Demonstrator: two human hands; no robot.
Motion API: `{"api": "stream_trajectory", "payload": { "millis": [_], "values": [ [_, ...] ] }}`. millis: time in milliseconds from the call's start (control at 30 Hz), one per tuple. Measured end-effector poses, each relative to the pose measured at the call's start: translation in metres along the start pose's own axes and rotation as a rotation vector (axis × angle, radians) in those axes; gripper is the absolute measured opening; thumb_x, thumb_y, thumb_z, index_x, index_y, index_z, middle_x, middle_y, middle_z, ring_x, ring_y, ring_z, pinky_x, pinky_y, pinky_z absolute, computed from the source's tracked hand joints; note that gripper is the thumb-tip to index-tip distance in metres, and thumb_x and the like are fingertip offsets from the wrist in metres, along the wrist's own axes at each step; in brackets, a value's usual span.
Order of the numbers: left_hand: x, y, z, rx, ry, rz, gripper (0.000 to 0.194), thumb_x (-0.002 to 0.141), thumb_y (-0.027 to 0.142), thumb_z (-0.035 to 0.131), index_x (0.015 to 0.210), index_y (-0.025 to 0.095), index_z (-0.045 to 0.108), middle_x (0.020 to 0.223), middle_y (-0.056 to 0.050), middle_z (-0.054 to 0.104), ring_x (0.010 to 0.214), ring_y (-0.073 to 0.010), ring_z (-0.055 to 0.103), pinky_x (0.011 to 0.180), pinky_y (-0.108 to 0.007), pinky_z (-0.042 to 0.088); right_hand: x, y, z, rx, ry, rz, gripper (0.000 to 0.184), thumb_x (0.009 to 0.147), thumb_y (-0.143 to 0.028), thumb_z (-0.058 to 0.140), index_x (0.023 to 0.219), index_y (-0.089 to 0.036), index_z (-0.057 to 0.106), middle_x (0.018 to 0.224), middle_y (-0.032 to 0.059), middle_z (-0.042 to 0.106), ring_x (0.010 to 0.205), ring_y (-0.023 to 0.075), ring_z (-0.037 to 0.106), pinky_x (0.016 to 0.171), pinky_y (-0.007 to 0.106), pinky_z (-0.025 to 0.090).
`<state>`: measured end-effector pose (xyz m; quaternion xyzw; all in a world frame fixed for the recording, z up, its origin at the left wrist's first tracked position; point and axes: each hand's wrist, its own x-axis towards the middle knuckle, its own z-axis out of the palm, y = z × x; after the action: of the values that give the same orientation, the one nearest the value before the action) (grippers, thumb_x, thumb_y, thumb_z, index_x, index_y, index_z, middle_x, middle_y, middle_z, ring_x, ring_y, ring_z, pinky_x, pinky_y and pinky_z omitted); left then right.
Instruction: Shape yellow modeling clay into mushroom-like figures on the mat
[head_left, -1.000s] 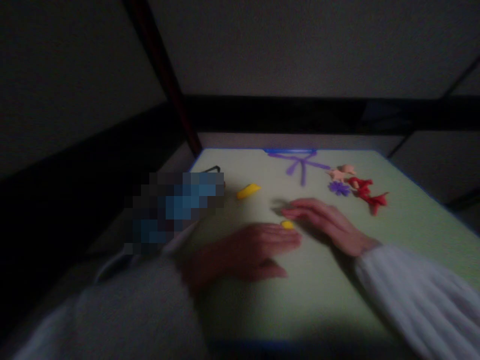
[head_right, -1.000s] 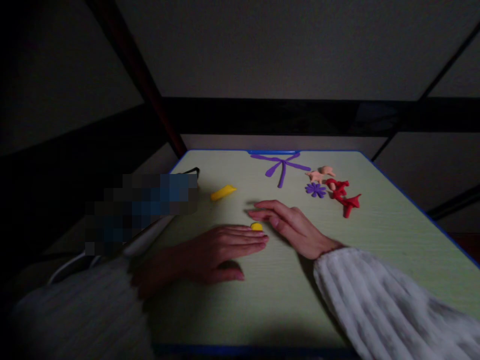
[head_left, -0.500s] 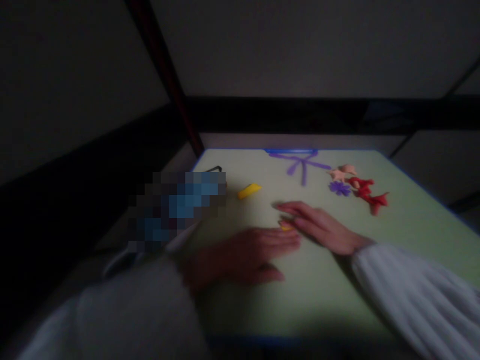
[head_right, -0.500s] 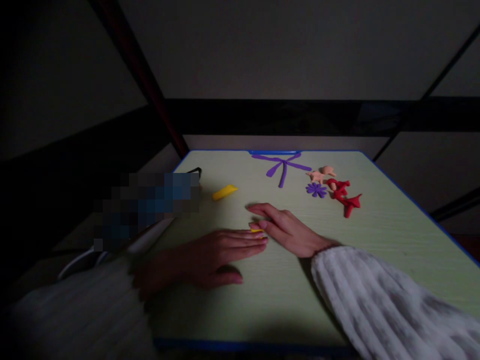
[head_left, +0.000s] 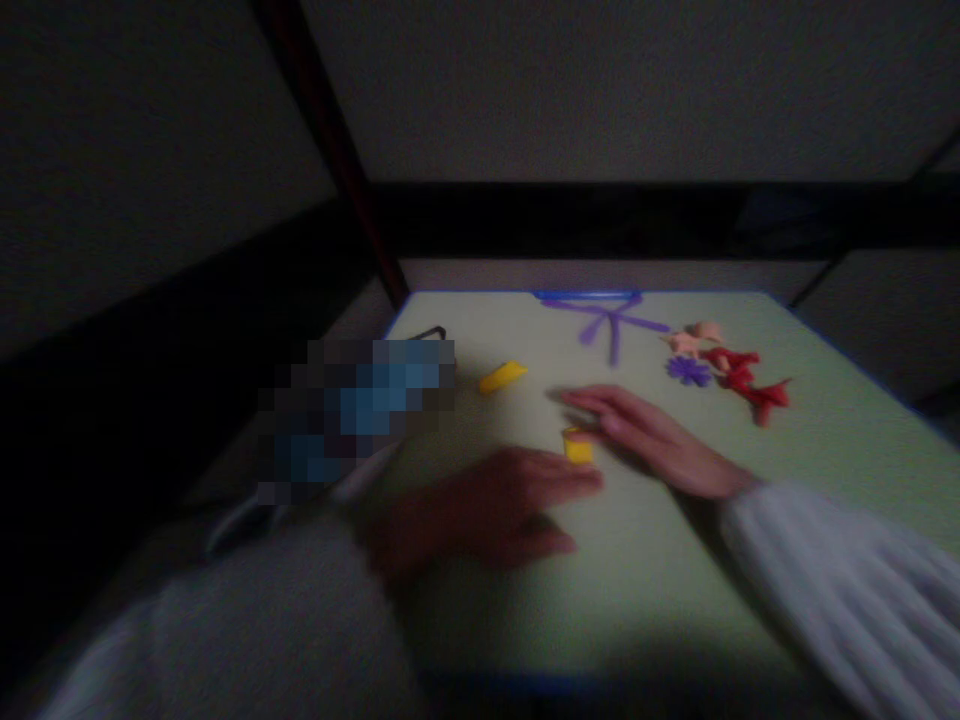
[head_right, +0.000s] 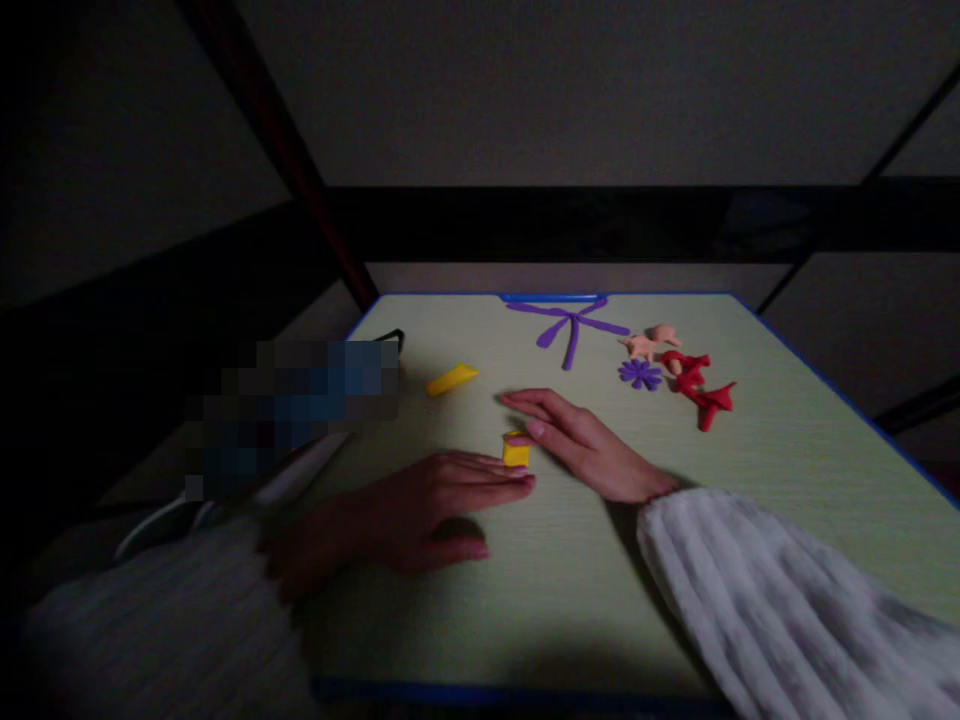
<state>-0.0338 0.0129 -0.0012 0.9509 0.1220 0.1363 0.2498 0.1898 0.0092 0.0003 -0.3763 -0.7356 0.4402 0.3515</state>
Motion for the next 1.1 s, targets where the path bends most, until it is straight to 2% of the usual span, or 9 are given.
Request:
{"api": "stream_trajectory", "payload": {
  "millis": [100,267,367,433,533,633,733,867,1100],
  "values": [
    [0.0,0.0,0.0,0.009,-0.001,0.012,0.053,0.086,0.041,0.046,0.13,0.009,0.046,0.132,-0.014,0.053,0.126,-0.0226,0.046,0.106,-0.036,0.036,-0.002,0.003,-0.001,0.171,0.041,-0.041,0.035,0.095,-0.037,0.037,0.127,-0.027,0.045,0.139,0.0073,0.047,0.111,0.0211,0.059,0.097,0.043,0.046],
    [0.0,-0.003,0.002,0.028,0.009,0.033,0.052,0.087,0.04,0.044,0.128,0.009,0.048,0.131,-0.013,0.054,0.126,-0.0222,0.046,0.106,-0.035,0.037,-0.003,-0.005,-0.002,-0.188,-0.109,-0.02,0.043,0.093,-0.037,0.042,0.134,-0.026,0.041,0.134,0.0076,0.052,0.117,0.0235,0.054,0.101,0.044,0.041],
    [0.0,-0.003,0.003,0.027,0.011,0.037,0.052,0.087,0.04,0.044,0.128,0.009,0.049,0.13,-0.013,0.055,0.125,-0.022,0.046,0.106,-0.035,0.037,-0.003,-0.003,-0.002,-0.152,-0.109,-0.021,0.043,0.092,-0.038,0.042,0.134,-0.026,0.041,0.136,0.0071,0.05,0.12,0.0232,0.051,0.103,0.045,0.039],
    [0.0,-0.003,0.003,0.02,0.017,0.034,0.051,0.087,0.039,0.045,0.127,0.009,0.049,0.13,-0.013,0.055,0.124,-0.0218,0.048,0.105,-0.035,0.038,-0.002,0.005,-0.003,0.075,-0.046,-0.02,0.04,0.093,-0.039,0.039,0.132,-0.029,0.042,0.139,0.0056,0.046,0.118,0.0219,0.054,0.102,0.045,0.04],
    [0.001,-0.003,0.001,0.004,0.026,0.033,0.049,0.087,0.037,0.045,0.127,0.01,0.049,0.128,-0.013,0.057,0.122,-0.0213,0.051,0.104,-0.035,0.04,0.002,0.02,-0.006,0.414,0.18,-0.074,0.031,0.094,-0.04,0.037,0.12,-0.03,0.051,0.132,0.003,0.053,0.115,0.0203,0.056,0.099,0.045,0.044],
    [0.002,-0.005,-0.002,0.004,0.052,0.062,0.052,0.087,0.039,0.046,0.129,0.01,0.046,0.131,-0.014,0.054,0.124,-0.0208,0.048,0.105,-0.036,0.038,0.007,0.027,-0.009,0.503,0.37,-0.12,0.026,0.093,-0.038,0.042,0.106,-0.026,0.061,0.12,0.0033,0.061,0.122,0.0216,0.05,0.099,0.045,0.045],
    [0.003,-0.007,-0.005,0.086,0.066,0.032,0.058,0.087,0.044,0.045,0.134,0.011,0.04,0.142,-0.014,0.04,0.134,-0.0213,0.035,0.111,-0.04,0.029,0.01,0.026,-0.01,0.485,0.399,-0.115,0.021,0.091,-0.035,0.047,0.102,-0.025,0.063,0.115,0.0029,0.063,0.118,0.0212,0.052,0.096,0.044,0.048],
    [0.005,-0.009,-0.006,0.2,-0.035,-0.05,0.069,0.085,0.053,0.043,0.139,0.011,0.032,0.148,-0.014,0.028,0.139,-0.0222,0.022,0.114,-0.04,0.019,0.008,0.023,-0.009,0.445,0.388,-0.099,0.02,0.092,-0.033,0.047,0.103,-0.026,0.062,0.115,0.0025,0.063,0.117,0.0206,0.053,0.094,0.043,0.05],
    [0.007,-0.009,-0.002,0.238,-0.091,-0.097,0.057,0.09,0.046,0.038,0.137,0.014,0.036,0.148,-0.011,0.029,0.139,-0.0207,0.023,0.114,-0.04,0.016,0.008,0.026,-0.008,0.397,0.376,-0.061,0.02,0.091,-0.033,0.049,0.104,-0.026,0.063,0.114,0.002,0.064,0.107,0.0183,0.061,0.088,0.036,0.054]
  ]
}}
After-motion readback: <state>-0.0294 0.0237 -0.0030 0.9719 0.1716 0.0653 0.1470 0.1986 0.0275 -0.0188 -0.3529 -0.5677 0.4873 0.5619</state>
